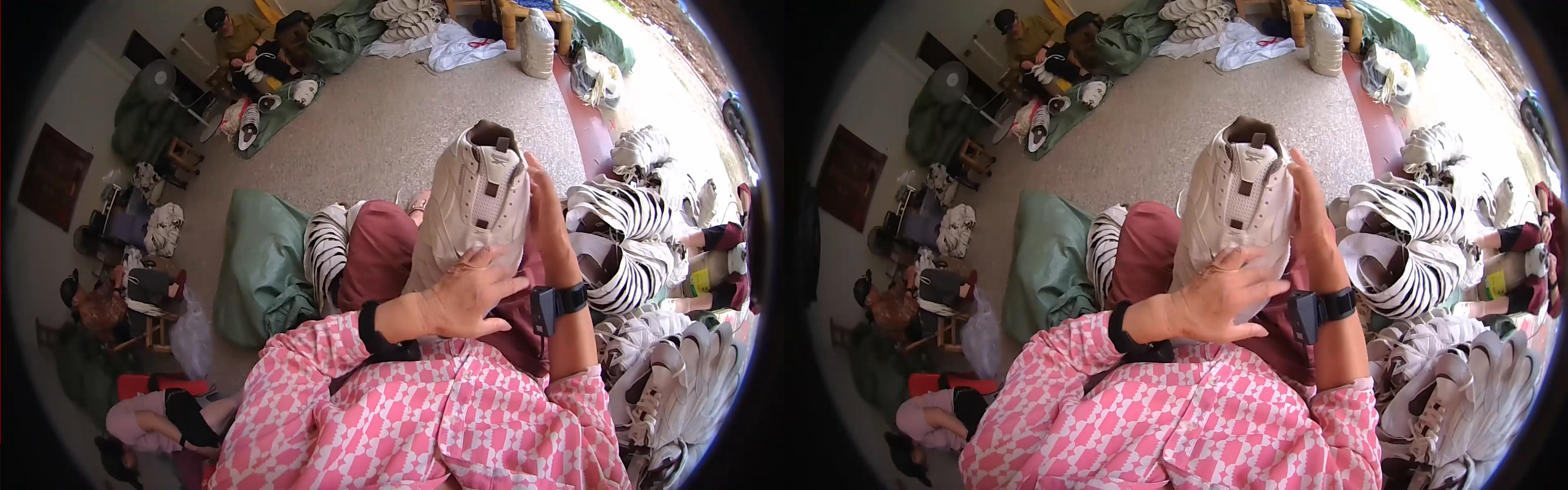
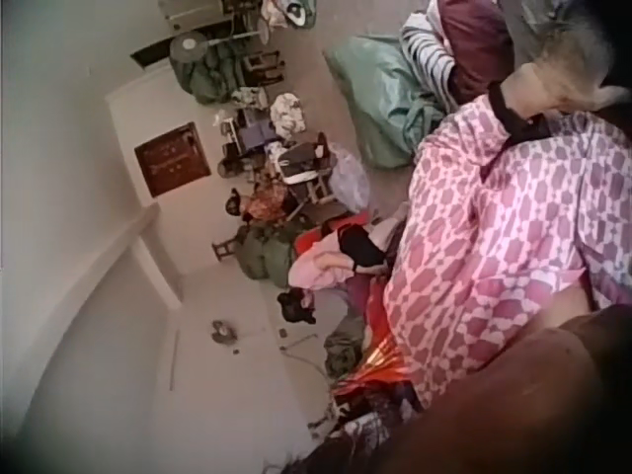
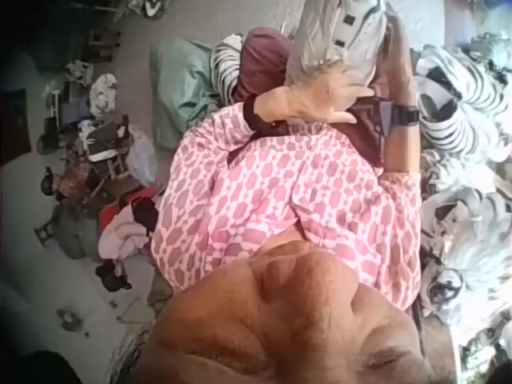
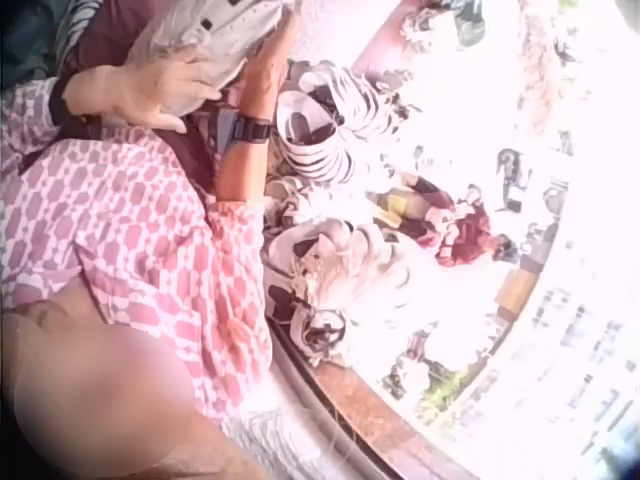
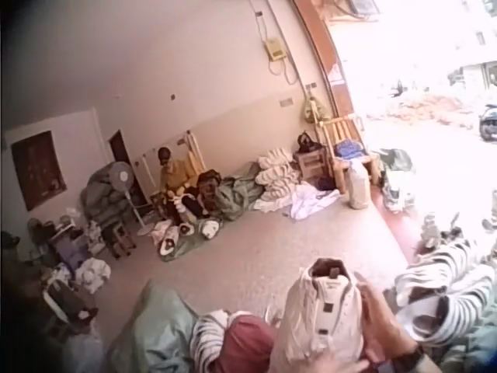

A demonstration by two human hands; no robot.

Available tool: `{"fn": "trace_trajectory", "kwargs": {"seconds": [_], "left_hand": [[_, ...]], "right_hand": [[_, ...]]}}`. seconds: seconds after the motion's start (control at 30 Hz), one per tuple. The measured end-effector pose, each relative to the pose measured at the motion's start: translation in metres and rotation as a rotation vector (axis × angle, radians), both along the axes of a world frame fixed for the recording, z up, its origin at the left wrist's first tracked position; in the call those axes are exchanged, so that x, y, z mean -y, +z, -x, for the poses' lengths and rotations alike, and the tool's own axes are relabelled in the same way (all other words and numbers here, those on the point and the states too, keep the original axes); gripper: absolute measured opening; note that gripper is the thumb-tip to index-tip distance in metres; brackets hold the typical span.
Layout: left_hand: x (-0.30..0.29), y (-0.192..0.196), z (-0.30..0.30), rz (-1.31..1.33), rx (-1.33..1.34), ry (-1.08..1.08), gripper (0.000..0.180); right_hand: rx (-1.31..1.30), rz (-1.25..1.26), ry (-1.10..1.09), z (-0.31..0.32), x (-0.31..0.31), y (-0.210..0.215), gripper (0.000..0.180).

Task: The person is sorting shoe components, lacing shoes, and organizing them in a warehouse/workshop setting.

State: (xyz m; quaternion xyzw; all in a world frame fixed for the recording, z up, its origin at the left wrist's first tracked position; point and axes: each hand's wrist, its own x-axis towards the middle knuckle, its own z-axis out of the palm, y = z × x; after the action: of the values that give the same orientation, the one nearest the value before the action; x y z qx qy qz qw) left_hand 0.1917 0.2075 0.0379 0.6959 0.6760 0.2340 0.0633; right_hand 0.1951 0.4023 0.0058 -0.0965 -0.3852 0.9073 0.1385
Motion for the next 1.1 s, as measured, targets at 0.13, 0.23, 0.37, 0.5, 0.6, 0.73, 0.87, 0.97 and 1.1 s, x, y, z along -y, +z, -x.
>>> {"fn": "trace_trajectory", "kwargs": {"seconds": [0.13, 0.23, 0.37, 0.5, 0.6, 0.73, 0.87, 0.97, 1.1], "left_hand": [[0.002, 0.004, 0.038, -0.359, 0.647, -0.05, 0.018], [0.013, 0.001, 0.086, -0.324, 0.949, 0.636, 0.025], [0.017, -0.061, 0.13, 0.424, 1.255, 0.892, 0.044], [0.041, -0.088, 0.102, 0.109, 1.251, 0.366, 0.056], [0.038, -0.12, 0.109, 0.184, 1.928, 0.245, 0.051], [0.039, -0.137, 0.112, 0.251, 2.044, 0.445, 0.046], [0.027, -0.096, 0.107, 0.175, 2.105, 0.674, 0.035], [0.017, -0.064, 0.104, -0.259, 1.927, 0.486, 0.027], [0.001, -0.047, 0.096, -0.552, 1.797, 0.343, 0.021]], "right_hand": [[0.039, -0.21, -0.093, -0.011, -0.017, 0.006, 0.053], [0.158, -0.4, -0.116, -0.006, -0.028, -0.007, 0.055], [0.033, -0.015, -0.105, -0.011, -0.027, -0.023, 0.05], [0.008, 0.161, -0.126, -0.038, -0.029, -0.053, 0.057], [0.006, 0.184, -0.158, -0.048, -0.03, -0.071, 0.047], [-0.009, 0.21, -0.121, -0.051, -0.031, -0.071, 0.048], [-0.083, 0.284, -0.094, -0.066, -0.052, -0.099, 0.05], [-0.069, 0.247, -0.296, -0.057, -0.039, -0.072, 0.051], [-0.572, 0.198, -0.06, -0.06, -0.069, -0.09, 0.054]]}}
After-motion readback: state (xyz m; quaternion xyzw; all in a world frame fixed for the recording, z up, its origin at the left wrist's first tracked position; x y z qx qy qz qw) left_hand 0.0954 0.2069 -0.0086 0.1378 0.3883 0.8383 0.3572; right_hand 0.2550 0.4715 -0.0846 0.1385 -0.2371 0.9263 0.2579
